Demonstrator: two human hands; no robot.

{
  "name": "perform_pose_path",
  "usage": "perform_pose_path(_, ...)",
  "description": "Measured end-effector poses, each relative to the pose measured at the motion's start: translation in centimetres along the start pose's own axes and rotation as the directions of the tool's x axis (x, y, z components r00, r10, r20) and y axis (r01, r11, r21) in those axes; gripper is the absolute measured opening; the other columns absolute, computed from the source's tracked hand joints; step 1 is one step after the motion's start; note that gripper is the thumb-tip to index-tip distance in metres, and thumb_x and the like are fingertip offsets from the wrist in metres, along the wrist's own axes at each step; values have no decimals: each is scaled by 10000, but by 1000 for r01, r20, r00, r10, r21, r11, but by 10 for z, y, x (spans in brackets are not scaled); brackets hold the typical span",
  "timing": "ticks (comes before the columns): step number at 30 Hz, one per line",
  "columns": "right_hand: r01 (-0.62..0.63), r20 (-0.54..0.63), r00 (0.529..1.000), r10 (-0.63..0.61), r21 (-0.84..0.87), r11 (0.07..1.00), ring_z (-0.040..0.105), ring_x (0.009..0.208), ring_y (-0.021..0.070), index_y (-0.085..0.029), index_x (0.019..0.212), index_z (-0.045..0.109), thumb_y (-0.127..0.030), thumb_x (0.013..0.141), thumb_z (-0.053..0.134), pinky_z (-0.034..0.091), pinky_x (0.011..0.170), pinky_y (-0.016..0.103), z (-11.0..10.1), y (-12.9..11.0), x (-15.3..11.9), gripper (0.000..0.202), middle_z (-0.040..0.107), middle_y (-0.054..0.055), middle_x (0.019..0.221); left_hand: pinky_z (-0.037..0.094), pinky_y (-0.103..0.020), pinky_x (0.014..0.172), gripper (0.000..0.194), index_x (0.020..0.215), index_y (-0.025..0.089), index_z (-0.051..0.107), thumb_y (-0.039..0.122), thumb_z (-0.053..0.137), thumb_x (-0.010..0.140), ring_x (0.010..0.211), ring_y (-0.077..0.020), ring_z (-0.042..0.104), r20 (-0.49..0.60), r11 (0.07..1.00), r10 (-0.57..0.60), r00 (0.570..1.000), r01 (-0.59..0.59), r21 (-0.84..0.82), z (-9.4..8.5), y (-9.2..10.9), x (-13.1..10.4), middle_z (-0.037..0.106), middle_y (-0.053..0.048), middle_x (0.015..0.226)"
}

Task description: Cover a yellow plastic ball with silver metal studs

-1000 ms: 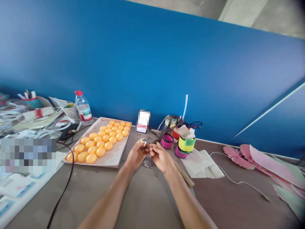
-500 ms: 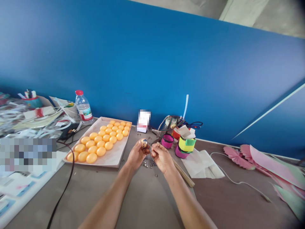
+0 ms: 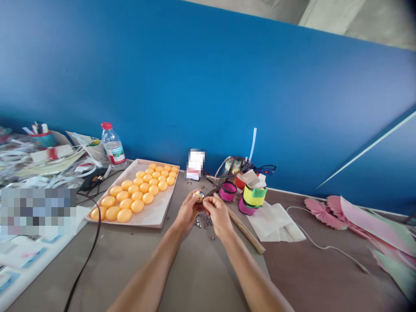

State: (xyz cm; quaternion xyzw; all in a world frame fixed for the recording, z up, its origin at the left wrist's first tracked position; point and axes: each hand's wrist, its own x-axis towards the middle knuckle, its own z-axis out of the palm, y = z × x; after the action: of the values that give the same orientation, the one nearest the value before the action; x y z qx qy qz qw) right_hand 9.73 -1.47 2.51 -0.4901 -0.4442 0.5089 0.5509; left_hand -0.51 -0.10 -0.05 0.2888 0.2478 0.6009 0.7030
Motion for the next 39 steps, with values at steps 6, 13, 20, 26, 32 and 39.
perform_pose_path(6,86,-5,996,-88,-143,986,379,455,97,-181,638,597,-242,654,560,296,460,232,0,3,0,72,490,-46,505,455,-259,587,392,1033,171,535,365,644,711,637,-131,561,-74,1000,0,997,3,30,5,-1,-2,593,-23,786)
perform_pose_path(13,156,10,988,-157,-166,974,411,493,106,-188,663,598,-250,684,548,327,478,226,-1,8,2,83,516,-33,559,455,-269,592,381,1017,187,548,398,638,712,647,-140,564,-86,999,17,996,-13,42,7,0,-4,601,-24,793)
perform_pose_path(20,210,-5,977,-214,-181,961,435,527,111,-191,679,608,-266,680,564,347,496,225,-5,10,5,87,549,-20,617,460,-273,622,376,1022,191,559,400,635,718,693,-150,575,-77,1000,22,997,-21,10,7,-3,-4,611,-30,823)
perform_pose_path(26,216,-9,975,-222,-190,958,431,502,107,-190,675,595,-252,683,562,350,485,228,-5,13,6,71,550,-23,608,462,-268,620,354,1023,193,559,397,614,739,683,-140,570,-80,998,51,995,-47,52,7,-6,-5,608,-33,844)
perform_pose_path(32,168,-64,982,-179,-158,973,442,489,108,-192,666,564,-265,665,581,364,464,226,-3,14,5,75,543,-26,595,464,-255,593,334,1010,197,567,364,631,728,660,-136,563,-106,995,67,992,-59,82,11,-5,-7,606,-31,826)
perform_pose_path(39,146,-102,981,-166,-184,972,437,490,113,-192,648,541,-266,665,581,355,457,227,-5,20,9,86,532,-24,577,478,-255,605,341,1006,194,575,359,645,716,700,-148,576,-133,991,73,988,-57,117,11,-8,-8,608,-46,867)
